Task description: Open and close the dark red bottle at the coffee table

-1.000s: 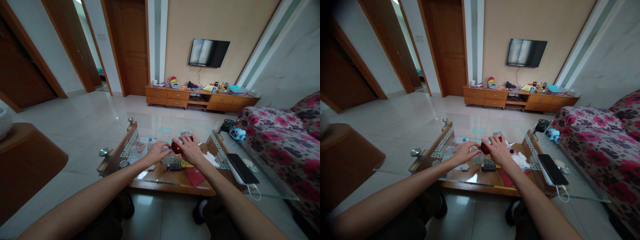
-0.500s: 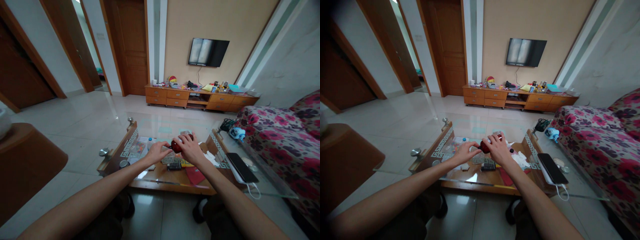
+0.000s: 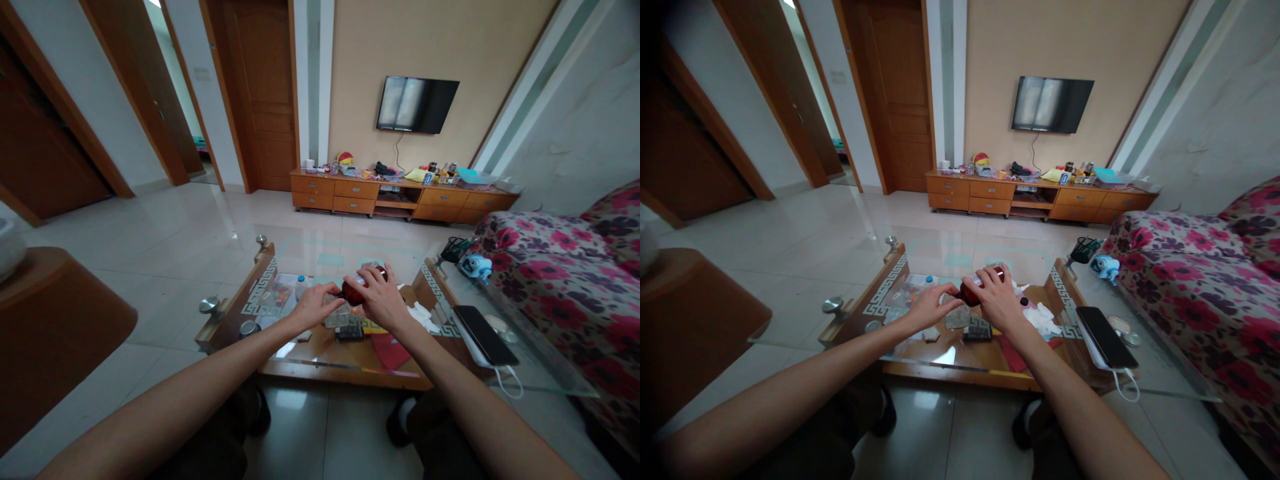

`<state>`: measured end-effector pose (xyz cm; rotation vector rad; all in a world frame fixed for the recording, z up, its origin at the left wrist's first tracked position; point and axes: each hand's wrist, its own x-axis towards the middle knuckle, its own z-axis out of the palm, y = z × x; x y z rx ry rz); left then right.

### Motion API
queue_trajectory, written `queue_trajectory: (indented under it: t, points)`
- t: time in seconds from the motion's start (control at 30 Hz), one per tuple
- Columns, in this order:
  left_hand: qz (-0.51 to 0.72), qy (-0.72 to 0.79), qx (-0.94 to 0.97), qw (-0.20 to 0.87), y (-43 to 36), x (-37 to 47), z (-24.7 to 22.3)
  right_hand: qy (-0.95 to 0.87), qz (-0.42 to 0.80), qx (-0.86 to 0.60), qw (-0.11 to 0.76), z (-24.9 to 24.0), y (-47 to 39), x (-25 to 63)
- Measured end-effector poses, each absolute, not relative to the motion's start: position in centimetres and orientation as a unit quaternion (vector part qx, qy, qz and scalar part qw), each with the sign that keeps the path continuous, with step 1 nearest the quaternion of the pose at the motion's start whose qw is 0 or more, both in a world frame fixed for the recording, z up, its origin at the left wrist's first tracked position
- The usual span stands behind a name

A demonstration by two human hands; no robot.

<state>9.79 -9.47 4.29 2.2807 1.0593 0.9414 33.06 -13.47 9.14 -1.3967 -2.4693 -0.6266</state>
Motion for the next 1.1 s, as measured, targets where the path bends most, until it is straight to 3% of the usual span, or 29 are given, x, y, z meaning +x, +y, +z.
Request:
queue_trajectory:
  t: [1.1]
  points:
    - [0.345,0.374,0.829,0.232,-9.46,9.83,4.23,-0.843,-0.218,-0.478,0.112,9.13,-13.59,32.98]
